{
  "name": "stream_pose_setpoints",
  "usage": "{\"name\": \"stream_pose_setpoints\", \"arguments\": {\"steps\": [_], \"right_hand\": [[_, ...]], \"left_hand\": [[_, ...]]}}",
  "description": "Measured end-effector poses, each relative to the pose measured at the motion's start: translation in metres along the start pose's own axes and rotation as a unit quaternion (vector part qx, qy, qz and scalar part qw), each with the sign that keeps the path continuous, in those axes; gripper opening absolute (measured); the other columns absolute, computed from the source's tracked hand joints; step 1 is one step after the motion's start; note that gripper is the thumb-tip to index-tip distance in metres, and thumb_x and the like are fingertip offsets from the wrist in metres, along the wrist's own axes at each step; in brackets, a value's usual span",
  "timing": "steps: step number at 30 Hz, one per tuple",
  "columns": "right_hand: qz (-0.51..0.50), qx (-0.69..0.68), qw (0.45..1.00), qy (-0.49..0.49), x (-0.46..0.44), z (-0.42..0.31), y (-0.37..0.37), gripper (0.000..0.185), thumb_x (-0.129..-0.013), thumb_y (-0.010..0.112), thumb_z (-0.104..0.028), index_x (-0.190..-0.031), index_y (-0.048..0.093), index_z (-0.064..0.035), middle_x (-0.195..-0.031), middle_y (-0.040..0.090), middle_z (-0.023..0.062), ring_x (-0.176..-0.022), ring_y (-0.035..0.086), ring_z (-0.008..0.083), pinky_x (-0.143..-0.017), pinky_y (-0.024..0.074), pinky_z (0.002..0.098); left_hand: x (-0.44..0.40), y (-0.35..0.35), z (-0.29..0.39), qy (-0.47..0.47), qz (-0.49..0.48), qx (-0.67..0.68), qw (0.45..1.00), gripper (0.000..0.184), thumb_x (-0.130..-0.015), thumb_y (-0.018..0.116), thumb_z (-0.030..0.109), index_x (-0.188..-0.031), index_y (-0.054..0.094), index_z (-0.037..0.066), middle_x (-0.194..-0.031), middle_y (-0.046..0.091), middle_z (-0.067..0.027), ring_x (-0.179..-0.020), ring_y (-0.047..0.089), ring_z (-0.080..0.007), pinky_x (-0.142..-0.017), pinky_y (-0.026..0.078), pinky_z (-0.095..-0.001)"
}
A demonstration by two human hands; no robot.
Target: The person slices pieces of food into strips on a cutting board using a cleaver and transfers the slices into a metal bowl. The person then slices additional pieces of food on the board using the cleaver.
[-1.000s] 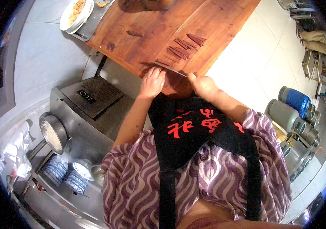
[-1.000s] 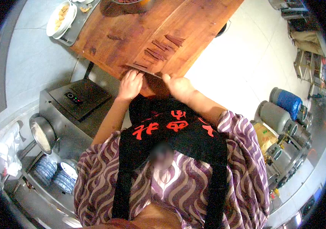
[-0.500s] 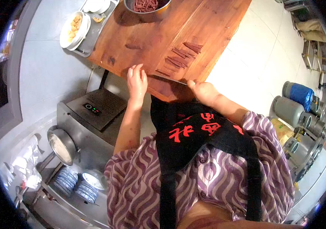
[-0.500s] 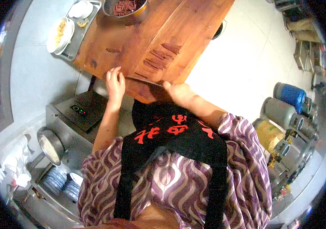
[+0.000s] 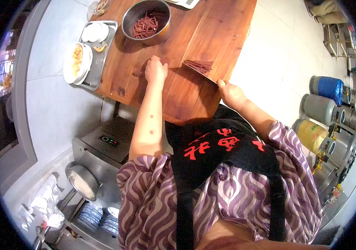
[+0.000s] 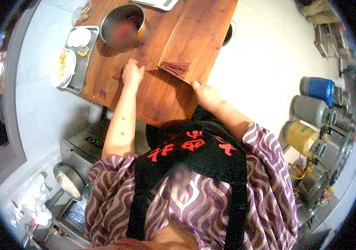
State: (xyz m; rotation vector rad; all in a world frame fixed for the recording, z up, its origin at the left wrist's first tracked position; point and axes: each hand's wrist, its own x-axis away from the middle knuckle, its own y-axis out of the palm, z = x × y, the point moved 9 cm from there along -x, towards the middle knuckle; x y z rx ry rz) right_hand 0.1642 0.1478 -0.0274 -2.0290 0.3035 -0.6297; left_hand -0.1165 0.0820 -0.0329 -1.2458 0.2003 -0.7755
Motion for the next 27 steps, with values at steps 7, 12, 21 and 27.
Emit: {"name": "stream_pose_setpoints", "arguments": {"steps": [7,12,21,27], "right_hand": [[0.000,-0.037,0.999,-0.001,0.001,0.004,-0.003,0.014,-0.081,0.050,-0.002,-0.094,0.045,-0.0003,-0.074,0.063,0.0247,-0.074,0.065,0.0413,-0.062,0.0512,0.0488],[-0.005,-0.033,0.999,0.009,-0.002,0.003,-0.004,0.014,-0.082,0.049,-0.004,-0.095,0.045,-0.0007,-0.072,0.063,0.0237,-0.072,0.065,0.0403,-0.060,0.0512,0.0481],[0.040,-0.017,0.999,-0.025,-0.005,0.002,0.004,0.012,-0.084,0.049,-0.006,-0.095,0.048,-0.0015,-0.067,0.063,0.0195,-0.061,0.065,0.0350,-0.050,0.0498,0.0452],[0.014,-0.050,0.999,-0.003,-0.005,0.000,-0.003,0.012,-0.084,0.047,-0.007,-0.095,0.045,-0.0007,-0.072,0.064,0.0224,-0.069,0.065,0.0401,-0.060,0.0509,0.0488]], "left_hand": [[0.004,0.000,0.004,0.015,0.030,-0.020,0.999,0.031,-0.074,0.076,0.022,-0.094,0.061,0.003,-0.103,0.062,-0.0199,-0.100,0.059,-0.0363,-0.085,0.049,-0.0447],[-0.007,0.006,-0.005,-0.015,-0.006,0.023,1.000,0.032,-0.072,0.077,0.021,-0.093,0.061,0.003,-0.103,0.062,-0.0195,-0.100,0.059,-0.0369,-0.087,0.048,-0.0437],[-0.006,0.006,0.000,0.039,-0.005,-0.056,0.998,0.031,-0.074,0.076,0.023,-0.095,0.061,0.006,-0.100,0.065,-0.0177,-0.099,0.061,-0.0351,-0.086,0.049,-0.0448],[-0.005,0.014,-0.006,0.051,-0.012,0.005,0.999,0.027,-0.081,0.070,0.023,-0.097,0.060,0.004,-0.095,0.066,-0.0169,-0.090,0.064,-0.0330,-0.077,0.051,-0.0424]]}}
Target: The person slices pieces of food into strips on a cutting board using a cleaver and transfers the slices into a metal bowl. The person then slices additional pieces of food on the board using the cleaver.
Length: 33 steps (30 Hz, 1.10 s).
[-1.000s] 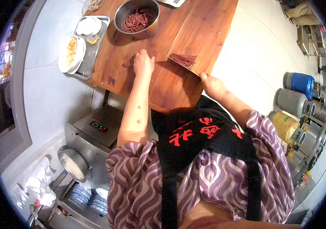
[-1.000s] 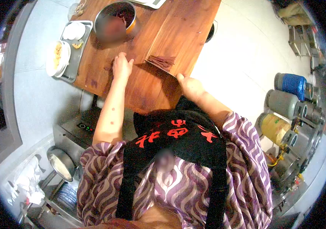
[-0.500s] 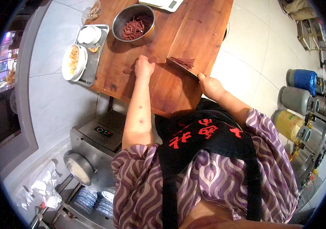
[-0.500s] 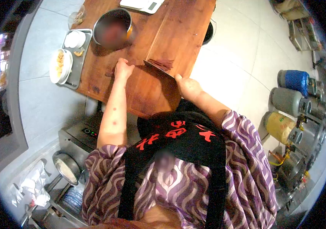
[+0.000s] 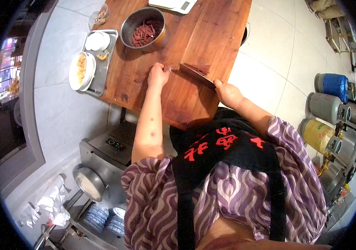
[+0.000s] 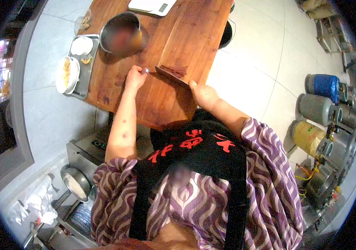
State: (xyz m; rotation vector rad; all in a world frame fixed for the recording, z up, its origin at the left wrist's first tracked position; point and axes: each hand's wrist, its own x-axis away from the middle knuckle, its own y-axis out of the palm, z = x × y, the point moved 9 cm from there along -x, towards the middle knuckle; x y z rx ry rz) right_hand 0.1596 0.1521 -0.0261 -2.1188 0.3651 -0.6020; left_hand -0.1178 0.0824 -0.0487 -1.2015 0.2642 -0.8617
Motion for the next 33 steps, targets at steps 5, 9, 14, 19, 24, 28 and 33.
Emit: {"name": "stream_pose_setpoints", "arguments": {"steps": [5,9,14,19,24,28,33], "right_hand": [[0.008,-0.009,1.000,-0.003,-0.001,0.001,0.002,0.013,-0.084,0.046,-0.007,-0.096,0.044,-0.0007,-0.074,0.064,0.0241,-0.071,0.064,0.0415,-0.061,0.0508,0.0498],[0.001,-0.015,1.000,-0.001,-0.001,-0.002,-0.002,0.013,-0.084,0.047,-0.007,-0.095,0.045,-0.0008,-0.073,0.064,0.0246,-0.069,0.064,0.0416,-0.060,0.0504,0.0507],[-0.030,0.012,0.999,0.002,-0.005,-0.007,-0.001,0.015,-0.084,0.047,-0.008,-0.097,0.046,-0.0013,-0.076,0.064,0.0240,-0.073,0.065,0.0409,-0.062,0.0507,0.0498],[-0.062,0.060,0.995,-0.048,-0.005,-0.016,-0.004,0.015,-0.085,0.046,-0.007,-0.098,0.046,-0.0019,-0.084,0.064,0.0222,-0.081,0.065,0.0392,-0.065,0.0516,0.0474],[-0.082,0.081,0.991,-0.072,0.004,-0.021,-0.012,0.017,-0.085,0.046,-0.008,-0.101,0.047,-0.0032,-0.084,0.063,0.0213,-0.081,0.065,0.0383,-0.065,0.0526,0.0467],[-0.084,0.072,0.992,-0.058,0.003,-0.013,-0.005,0.019,-0.084,0.048,-0.008,-0.102,0.047,-0.0043,-0.084,0.063,0.0211,-0.077,0.065,0.0386,-0.064,0.0530,0.0463],[-0.052,0.111,0.985,-0.124,0.000,-0.032,-0.016,0.018,-0.083,0.052,-0.010,-0.100,0.046,-0.0053,-0.080,0.062,0.0185,-0.074,0.066,0.0362,-0.059,0.0532,0.0446]], "left_hand": [[0.053,0.055,-0.028,-0.217,-0.102,0.405,0.882,0.021,-0.092,0.058,0.017,-0.097,0.057,-0.004,-0.085,0.064,-0.0121,-0.075,0.067,-0.0153,-0.059,0.053,-0.0275],[0.114,0.080,-0.008,-0.276,-0.139,0.532,0.788,0.035,-0.093,0.057,0.017,-0.121,0.049,-0.002,-0.101,0.064,-0.0183,-0.078,0.067,-0.0226,-0.066,0.055,-0.0308],[0.137,0.024,-0.007,-0.023,0.068,0.199,0.977,0.026,-0.084,0.059,0.009,-0.107,0.062,-0.002,-0.101,0.063,-0.0216,-0.093,0.060,-0.0409,-0.083,0.049,-0.0416],[0.156,0.013,0.042,0.188,0.069,0.081,0.976,0.027,-0.080,0.061,0.006,-0.106,0.062,-0.002,-0.107,0.058,-0.0210,-0.103,0.055,-0.0380,-0.091,0.044,-0.0418],[0.160,0.018,0.048,0.216,0.096,0.062,0.970,0.030,-0.080,0.061,0.006,-0.108,0.061,-0.002,-0.109,0.058,-0.0198,-0.106,0.054,-0.0362,-0.093,0.045,-0.0419],[0.161,0.012,0.053,0.259,0.110,0.031,0.959,0.030,-0.080,0.061,0.007,-0.109,0.061,-0.001,-0.110,0.058,-0.0182,-0.108,0.054,-0.0347,-0.092,0.045,-0.0418],[0.156,0.012,0.065,0.285,0.122,-0.008,0.951,0.031,-0.079,0.062,0.009,-0.110,0.061,0.001,-0.111,0.058,-0.0147,-0.109,0.054,-0.0315,-0.094,0.045,-0.0405]]}}
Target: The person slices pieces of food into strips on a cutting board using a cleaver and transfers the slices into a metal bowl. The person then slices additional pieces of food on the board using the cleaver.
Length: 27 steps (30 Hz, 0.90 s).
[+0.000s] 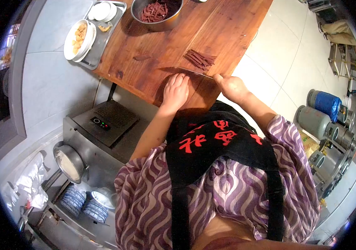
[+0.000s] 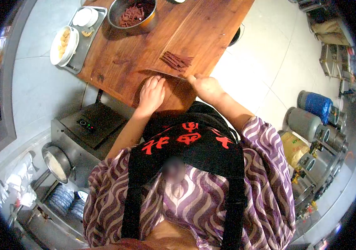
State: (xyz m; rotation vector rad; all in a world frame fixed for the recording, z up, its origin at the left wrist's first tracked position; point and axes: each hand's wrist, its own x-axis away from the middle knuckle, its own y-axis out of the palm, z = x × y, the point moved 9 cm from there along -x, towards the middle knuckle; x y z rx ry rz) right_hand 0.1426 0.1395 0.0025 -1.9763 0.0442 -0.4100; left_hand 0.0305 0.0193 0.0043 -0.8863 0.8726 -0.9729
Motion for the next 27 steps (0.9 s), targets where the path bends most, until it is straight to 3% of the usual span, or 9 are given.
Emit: {"name": "stream_pose_setpoints", "arguments": {"steps": [3,6,12,16,18,22,27], "right_hand": [[-0.016,0.046,0.999,0.002,-0.010,-0.008,0.004,0.023,-0.083,0.052,-0.010,-0.104,0.048,-0.0071,-0.083,0.063,0.0168,-0.074,0.067,0.0343,-0.059,0.0543,0.0427],[-0.027,0.048,0.998,0.024,-0.017,0.002,0.010,0.023,-0.083,0.051,-0.011,-0.106,0.048,-0.0073,-0.084,0.063,0.0162,-0.074,0.067,0.0343,-0.058,0.0546,0.0422],[-0.032,0.048,0.998,-0.017,-0.015,-0.013,-0.002,0.023,-0.085,0.049,-0.011,-0.108,0.048,-0.0078,-0.084,0.063,0.0160,-0.075,0.067,0.0342,-0.060,0.0549,0.0423],[0.000,0.037,0.999,0.001,-0.016,-0.008,0.004,0.023,-0.085,0.048,-0.011,-0.108,0.048,-0.0084,-0.087,0.063,0.0160,-0.077,0.067,0.0334,-0.060,0.0550,0.0429],[-0.029,0.041,0.999,0.011,-0.019,-0.002,0.012,0.023,-0.085,0.049,-0.011,-0.108,0.048,-0.0090,-0.086,0.063,0.0157,-0.077,0.067,0.0332,-0.060,0.0549,0.0431],[0.015,0.036,0.998,-0.040,-0.016,-0.014,0.001,0.022,-0.085,0.049,-0.011,-0.107,0.049,-0.0096,-0.083,0.064,0.0150,-0.076,0.067,0.0331,-0.060,0.0547,0.0430],[-0.028,0.042,0.999,0.005,-0.023,-0.008,0.009,0.022,-0.085,0.050,-0.011,-0.107,0.049,-0.0102,-0.081,0.063,0.0147,-0.075,0.067,0.0338,-0.060,0.0546,0.0424]], "left_hand": [[0.000,0.011,-0.004,-0.033,-0.077,-0.025,0.996,0.027,-0.080,0.059,0.010,-0.105,0.062,0.002,-0.109,0.060,-0.0119,-0.106,0.056,-0.0296,-0.091,0.046,-0.0397],[0.000,0.000,0.004,0.021,0.014,-0.034,0.999,0.027,-0.080,0.059,0.011,-0.105,0.063,0.002,-0.108,0.060,-0.0116,-0.106,0.056,-0.0294,-0.090,0.046,-0.0398],[0.005,0.011,-0.001,-0.016,-0.051,-0.047,0.998,0.028,-0.080,0.058,0.011,-0.107,0.062,0.002,-0.108,0.060,-0.0117,-0.105,0.056,-0.0291,-0.090,0.047,-0.0397],[0.001,0.003,0.002,0.005,-0.002,-0.043,0.999,0.029,-0.081,0.058,0.012,-0.107,0.062,0.002,-0.108,0.060,-0.0123,-0.105,0.056,-0.0294,-0.089,0.047,-0.0397],[0.007,-0.004,0.006,0.013,0.017,-0.041,0.999,0.029,-0.081,0.057,0.011,-0.108,0.062,0.002,-0.108,0.060,-0.0127,-0.105,0.056,-0.0298,-0.088,0.047,-0.0398],[0.009,0.003,0.003,0.001,-0.006,-0.035,0.999,0.030,-0.081,0.057,0.010,-0.109,0.061,0.002,-0.109,0.060,-0.0133,-0.104,0.056,-0.0307,-0.088,0.048,-0.0393],[0.010,0.003,0.001,0.002,0.007,-0.019,1.000,0.029,-0.080,0.056,0.009,-0.108,0.061,0.001,-0.106,0.060,-0.0141,-0.103,0.056,-0.0318,-0.089,0.048,-0.0391]]}}
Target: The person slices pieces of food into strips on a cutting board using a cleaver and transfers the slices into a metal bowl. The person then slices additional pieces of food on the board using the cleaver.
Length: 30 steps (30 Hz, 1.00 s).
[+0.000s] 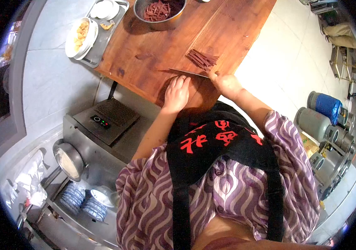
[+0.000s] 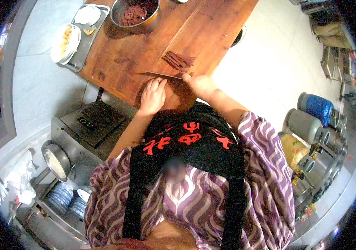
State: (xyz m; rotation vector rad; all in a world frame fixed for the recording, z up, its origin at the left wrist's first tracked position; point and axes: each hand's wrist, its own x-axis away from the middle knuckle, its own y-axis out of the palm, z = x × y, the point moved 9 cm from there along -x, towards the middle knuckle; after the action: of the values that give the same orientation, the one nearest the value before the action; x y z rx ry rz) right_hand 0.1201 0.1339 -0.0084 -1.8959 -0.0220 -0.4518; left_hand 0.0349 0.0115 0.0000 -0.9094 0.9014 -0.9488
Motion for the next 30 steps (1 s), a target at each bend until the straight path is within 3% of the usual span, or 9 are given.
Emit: {"name": "stream_pose_setpoints", "arguments": {"steps": [6,9,15,19,24,25,27,28,30], "right_hand": [[-0.010,0.006,1.000,-0.017,0.005,-0.006,0.004,0.023,-0.085,0.050,-0.010,-0.107,0.049,-0.0096,-0.082,0.063,0.0152,-0.076,0.067,0.0352,-0.061,0.0543,0.0440],[0.007,-0.030,0.999,0.012,0.000,0.000,0.008,0.022,-0.085,0.049,-0.011,-0.107,0.049,-0.0086,-0.086,0.063,0.0166,-0.077,0.067,0.0356,-0.062,0.0544,0.0444],[-0.004,-0.049,0.999,-0.022,0.022,-0.015,0.012,0.022,-0.086,0.048,-0.011,-0.107,0.049,-0.0069,-0.091,0.061,0.0193,-0.077,0.067,0.0353,-0.064,0.0548,0.0437],[-0.002,-0.071,0.997,-0.028,0.028,-0.020,0.003,0.020,-0.081,0.051,-0.008,-0.101,0.050,-0.0055,-0.086,0.061,0.0195,-0.074,0.066,0.0371,-0.061,0.0545,0.0448],[0.028,-0.008,0.997,0.066,0.016,0.022,-0.002,0.021,-0.081,0.056,-0.010,-0.100,0.049,-0.0054,-0.085,0.062,0.0178,-0.075,0.067,0.0344,-0.062,0.0543,0.0430],[0.028,0.003,0.997,0.077,0.015,0.032,-0.006,0.027,-0.083,0.050,-0.009,-0.109,0.051,-0.0064,-0.082,0.063,0.0141,-0.073,0.068,0.0304,-0.056,0.0538,0.0396],[0.043,-0.057,0.992,0.108,0.015,0.048,-0.009,0.026,-0.088,0.049,-0.011,-0.113,0.051,-0.0055,-0.081,0.064,0.0176,-0.074,0.067,0.0317,-0.056,0.0530,0.0393],[0.063,-0.148,0.981,0.107,0.014,0.051,-0.014,0.025,-0.090,0.049,-0.015,-0.114,0.051,-0.0050,-0.080,0.064,0.0172,-0.071,0.067,0.0300,-0.055,0.0524,0.0381],[0.100,-0.322,0.936,0.097,0.021,0.048,-0.023,0.026,-0.096,0.049,-0.021,-0.115,0.052,-0.0040,-0.078,0.065,0.0163,-0.065,0.066,0.0265,-0.052,0.0512,0.0359]], "left_hand": [[0.008,0.012,-0.007,-0.030,-0.052,0.030,0.998,0.032,-0.083,0.057,0.009,-0.114,0.059,0.001,-0.109,0.058,-0.0166,-0.104,0.055,-0.0336,-0.091,0.047,-0.0411],[0.006,-0.001,-0.004,-0.014,-0.005,0.055,0.998,0.030,-0.083,0.056,0.009,-0.113,0.059,0.002,-0.109,0.058,-0.0173,-0.104,0.055,-0.0342,-0.091,0.047,-0.0419],[0.035,-0.023,-0.071,-0.194,0.066,0.072,0.976,0.025,-0.080,0.059,0.006,-0.105,0.060,0.002,-0.105,0.056,-0.0193,-0.102,0.053,-0.0377,-0.090,0.044,-0.0441],[0.029,-0.037,-0.090,-0.210,0.085,0.044,0.973,0.026,-0.082,0.059,0.004,-0.107,0.058,0.001,-0.106,0.056,-0.0189,-0.101,0.055,-0.0356,-0.090,0.045,-0.0417],[0.018,-0.035,-0.095,-0.257,0.122,0.131,0.950,0.027,-0.082,0.059,0.003,-0.109,0.057,0.000,-0.101,0.058,-0.0180,-0.092,0.056,-0.0332,-0.084,0.047,-0.0410],[0.016,-0.031,-0.096,-0.265,0.123,0.147,0.945,0.027,-0.084,0.058,0.004,-0.111,0.056,0.000,-0.103,0.058,-0.0168,-0.094,0.057,-0.0311,-0.086,0.046,-0.0395],[0.010,-0.024,-0.095,-0.276,0.131,0.177,0.936,0.028,-0.088,0.057,0.006,-0.115,0.055,-0.001,-0.107,0.058,-0.0145,-0.097,0.058,-0.0268,-0.088,0.046,-0.0365],[0.009,-0.011,-0.100,-0.315,0.131,0.262,0.903,0.029,-0.092,0.056,0.009,-0.118,0.054,-0.001,-0.114,0.059,-0.0133,-0.103,0.058,-0.0247,-0.093,0.045,-0.0348],[0.000,0.028,-0.104,-0.388,0.148,0.579,0.702,0.040,-0.096,0.053,0.030,-0.124,0.052,0.001,-0.125,0.056,-0.0147,-0.114,0.054,-0.0244,-0.100,0.042,-0.0371]]}}
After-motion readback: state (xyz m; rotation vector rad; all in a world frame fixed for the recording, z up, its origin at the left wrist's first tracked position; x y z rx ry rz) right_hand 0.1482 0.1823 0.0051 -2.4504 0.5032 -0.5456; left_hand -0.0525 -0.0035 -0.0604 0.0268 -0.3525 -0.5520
